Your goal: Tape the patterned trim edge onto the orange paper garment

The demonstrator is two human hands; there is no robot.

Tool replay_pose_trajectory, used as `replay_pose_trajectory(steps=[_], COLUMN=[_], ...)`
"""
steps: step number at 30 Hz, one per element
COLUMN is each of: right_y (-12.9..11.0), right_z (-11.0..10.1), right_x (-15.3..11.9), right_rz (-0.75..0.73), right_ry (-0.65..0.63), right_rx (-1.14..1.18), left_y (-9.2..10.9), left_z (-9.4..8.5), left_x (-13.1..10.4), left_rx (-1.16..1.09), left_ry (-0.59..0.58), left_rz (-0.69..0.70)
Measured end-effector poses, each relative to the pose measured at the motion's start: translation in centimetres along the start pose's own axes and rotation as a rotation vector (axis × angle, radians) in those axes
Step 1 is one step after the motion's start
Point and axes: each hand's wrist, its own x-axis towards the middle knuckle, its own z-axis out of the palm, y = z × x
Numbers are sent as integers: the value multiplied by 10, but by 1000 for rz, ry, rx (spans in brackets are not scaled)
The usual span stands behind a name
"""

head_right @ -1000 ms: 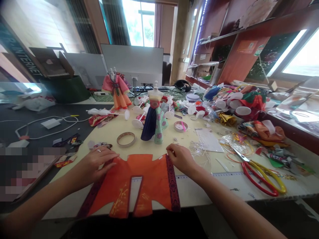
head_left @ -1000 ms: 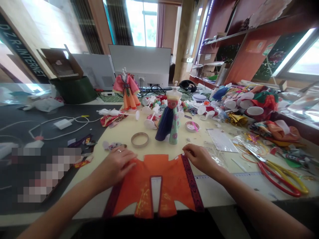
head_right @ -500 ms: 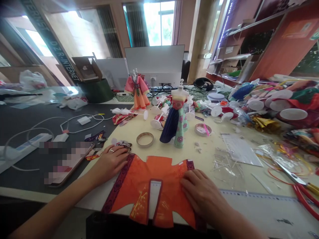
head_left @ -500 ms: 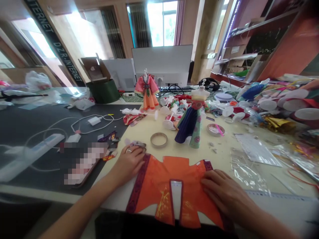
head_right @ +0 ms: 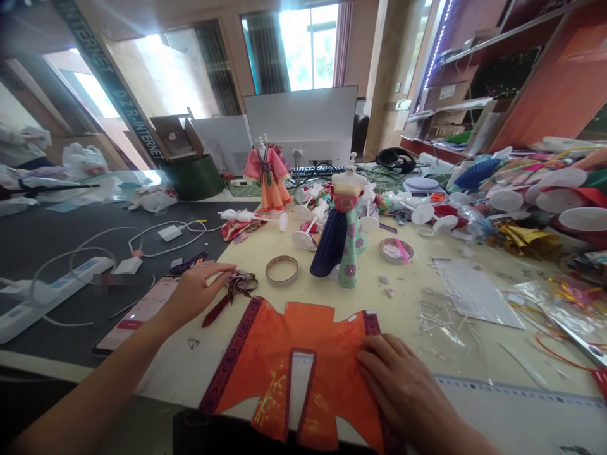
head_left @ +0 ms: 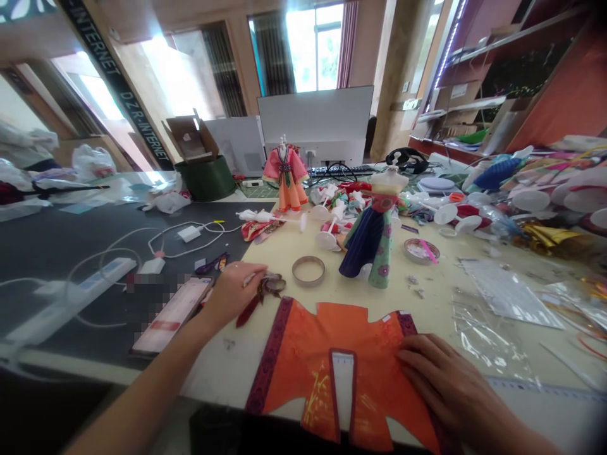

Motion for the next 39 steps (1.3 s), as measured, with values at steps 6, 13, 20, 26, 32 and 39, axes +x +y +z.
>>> replay_pose_trajectory(steps=[6, 13, 20, 26, 32, 39], right_y=[-2, -7, -8, -12, -22, -30], right_z=[-1, -8, -12, -15, -21, -7], right_x=[1, 6, 4, 9, 47, 96], right_rz=[-19, -41, -17, 9, 89, 232], right_ry=[38, 87, 165, 210, 306, 359], right_rx=[26, 54, 98, 119, 188, 452], left_y=[20, 68, 69, 67, 92, 100], left_z=[3, 53, 69, 50, 45, 60], left_x=[17, 47, 56, 39, 25, 4], left_rx=[-44, -56, -178, -442, -574, -437], left_ry=[-30, -223, -195, -179, -189, 0], left_rz=[74, 220, 92, 17, 111, 378])
